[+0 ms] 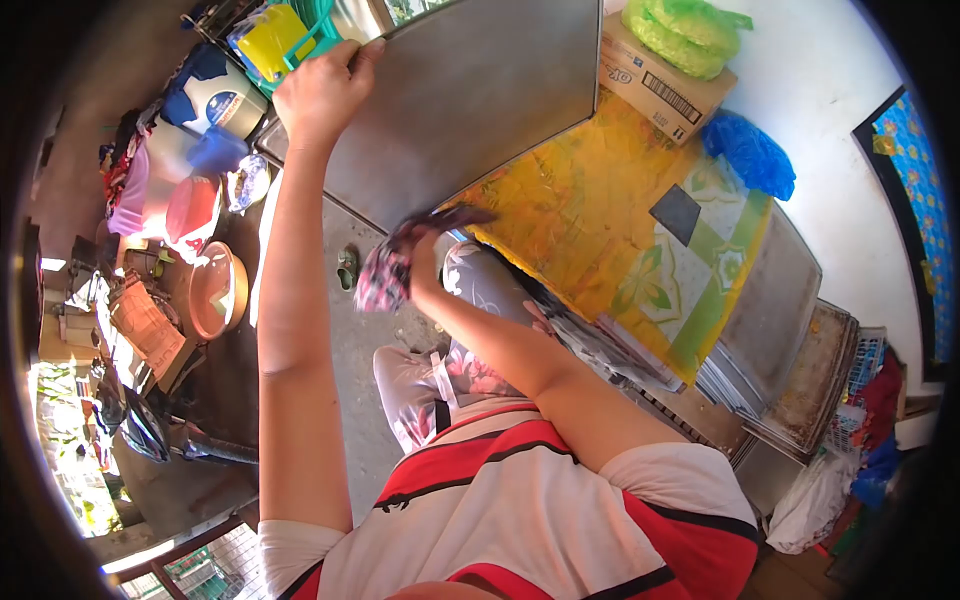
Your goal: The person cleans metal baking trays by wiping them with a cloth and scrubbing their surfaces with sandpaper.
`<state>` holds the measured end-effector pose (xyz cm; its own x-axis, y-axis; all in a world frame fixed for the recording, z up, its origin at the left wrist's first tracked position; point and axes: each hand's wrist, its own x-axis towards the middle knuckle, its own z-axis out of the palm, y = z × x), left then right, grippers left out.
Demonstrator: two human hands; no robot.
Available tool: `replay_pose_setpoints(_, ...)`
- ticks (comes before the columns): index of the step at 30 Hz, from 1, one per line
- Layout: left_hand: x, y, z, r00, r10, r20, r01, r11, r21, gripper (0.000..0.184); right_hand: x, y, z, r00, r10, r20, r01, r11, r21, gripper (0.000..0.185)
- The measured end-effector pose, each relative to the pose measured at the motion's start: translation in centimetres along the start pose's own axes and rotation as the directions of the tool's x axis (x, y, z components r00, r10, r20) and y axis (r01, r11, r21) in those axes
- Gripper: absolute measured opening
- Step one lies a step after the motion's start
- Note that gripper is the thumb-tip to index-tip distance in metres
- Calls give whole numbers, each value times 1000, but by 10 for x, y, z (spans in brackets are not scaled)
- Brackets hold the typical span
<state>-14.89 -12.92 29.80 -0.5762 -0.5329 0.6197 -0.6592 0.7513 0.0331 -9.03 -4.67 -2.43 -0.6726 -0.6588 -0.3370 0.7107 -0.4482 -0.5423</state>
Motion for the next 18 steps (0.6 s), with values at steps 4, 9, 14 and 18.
replay_pose_setpoints(4,-4,17,-10,999,18,30,-18,1000,16,43,-57,-18,21,962,178,205,-14,786,-618,41)
replay_pose_setpoints(9,-8,21,-15,998,51,41,-51,999,-2,39,-44,-145,46,698,-461,547,714,494,-496,35)
replay_pose_setpoints(14,-10,23,-21,994,109,16,-108,992,-60,37,-37,-250,115,220,-695,684,929,-63,-364,32)
replay_pose_setpoints(18,-14,31,-10,986,154,-68,-159,985,-64,34,-7,-281,146,56,-449,892,719,-602,-348,41)
